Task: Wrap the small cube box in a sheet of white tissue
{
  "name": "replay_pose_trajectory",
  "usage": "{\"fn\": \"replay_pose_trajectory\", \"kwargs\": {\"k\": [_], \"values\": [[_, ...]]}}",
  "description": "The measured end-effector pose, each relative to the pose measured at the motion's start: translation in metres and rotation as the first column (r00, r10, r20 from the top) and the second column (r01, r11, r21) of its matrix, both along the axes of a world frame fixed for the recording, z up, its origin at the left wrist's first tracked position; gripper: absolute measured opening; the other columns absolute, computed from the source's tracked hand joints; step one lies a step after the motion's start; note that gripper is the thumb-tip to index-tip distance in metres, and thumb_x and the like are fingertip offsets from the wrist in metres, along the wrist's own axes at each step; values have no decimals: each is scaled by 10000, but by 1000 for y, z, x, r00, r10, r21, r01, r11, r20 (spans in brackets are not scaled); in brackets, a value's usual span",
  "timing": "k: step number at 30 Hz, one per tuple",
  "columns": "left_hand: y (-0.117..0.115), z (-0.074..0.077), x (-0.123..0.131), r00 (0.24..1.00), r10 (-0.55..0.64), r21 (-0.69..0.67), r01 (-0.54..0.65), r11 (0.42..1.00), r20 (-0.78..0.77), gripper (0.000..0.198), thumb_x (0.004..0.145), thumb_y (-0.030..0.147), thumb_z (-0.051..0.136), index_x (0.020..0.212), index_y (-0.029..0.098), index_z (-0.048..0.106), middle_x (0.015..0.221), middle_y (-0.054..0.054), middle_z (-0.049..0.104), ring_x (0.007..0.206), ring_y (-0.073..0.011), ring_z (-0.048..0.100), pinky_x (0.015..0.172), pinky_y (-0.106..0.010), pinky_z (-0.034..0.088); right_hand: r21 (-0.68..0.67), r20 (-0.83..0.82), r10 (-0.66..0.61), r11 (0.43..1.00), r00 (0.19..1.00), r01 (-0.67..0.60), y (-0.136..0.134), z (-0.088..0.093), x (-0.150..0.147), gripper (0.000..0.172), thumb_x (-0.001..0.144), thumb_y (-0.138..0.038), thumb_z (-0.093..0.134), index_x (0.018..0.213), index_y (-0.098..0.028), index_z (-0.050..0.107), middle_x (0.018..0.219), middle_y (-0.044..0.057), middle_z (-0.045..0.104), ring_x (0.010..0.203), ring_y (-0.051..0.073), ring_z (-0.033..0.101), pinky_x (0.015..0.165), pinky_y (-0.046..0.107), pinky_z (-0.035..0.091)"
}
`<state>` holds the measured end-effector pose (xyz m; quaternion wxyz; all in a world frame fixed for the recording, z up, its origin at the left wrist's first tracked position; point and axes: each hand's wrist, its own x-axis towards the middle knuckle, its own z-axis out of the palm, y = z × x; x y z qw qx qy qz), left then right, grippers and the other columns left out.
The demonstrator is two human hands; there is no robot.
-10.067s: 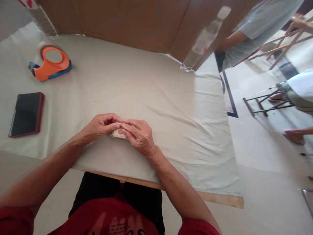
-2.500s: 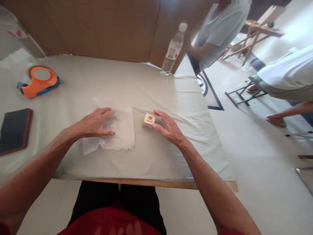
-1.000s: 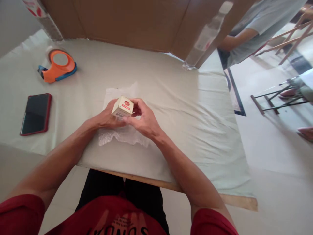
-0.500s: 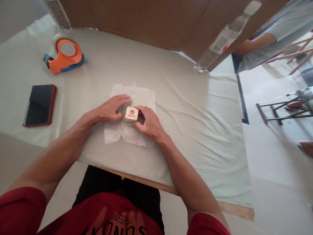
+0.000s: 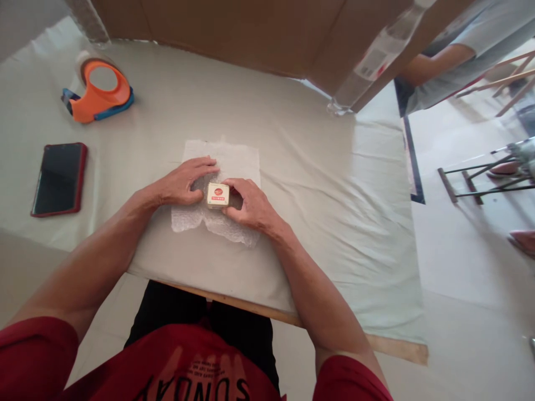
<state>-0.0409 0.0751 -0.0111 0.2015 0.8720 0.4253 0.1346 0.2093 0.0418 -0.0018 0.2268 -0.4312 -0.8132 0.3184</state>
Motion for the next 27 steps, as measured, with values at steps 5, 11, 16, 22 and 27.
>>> {"fn": "replay_pose_trajectory", "kwargs": {"k": [5,11,16,22,27], "values": [[-1,2,0,1000,-4,-13,4,1000,3,730,733,246,561,1460,183,527,1618,-110,431,1523,-303,358,1275,-463,269,-2,7,17,1000,1000,-17,1,1,0,534,735,-304,701,1263,-269,626,1271,75,691,1118,300,635,973,480,520],[-1,2,0,1000,-1,-15,1,1000,24,718,717,221,572,1432,158,554,1609,-138,442,1510,-325,378,1269,-480,279,66,52,14,998,999,-17,-2,-1,-1,521,768,-315,695,1278,-252,607,1288,93,688,1128,316,627,993,485,498],[-6,14,5,987,44,-5,-43,999,154,658,694,208,541,1347,180,615,1489,-108,580,1446,-307,464,1218,-469,364,80,69,15,997,998,-21,-3,-1,-1,537,773,-327,686,1299,-267,591,1303,87,690,1148,324,619,1009,501,490],[-21,45,9,932,165,57,-193,980,323,278,749,208,525,946,185,720,909,-33,755,900,-210,699,919,-372,543,59,48,23,998,999,-25,-2,-1,0,531,773,-324,681,1293,-259,596,1297,90,690,1133,311,628,993,489,498],[-27,59,8,889,245,103,-306,946,388,195,786,206,561,897,182,719,866,-25,756,853,-198,693,807,-321,532,52,48,30,998,998,-33,0,2,-1,499,760,-306,686,1251,-248,619,1264,85,703,1119,301,632,976,469,502]]}}
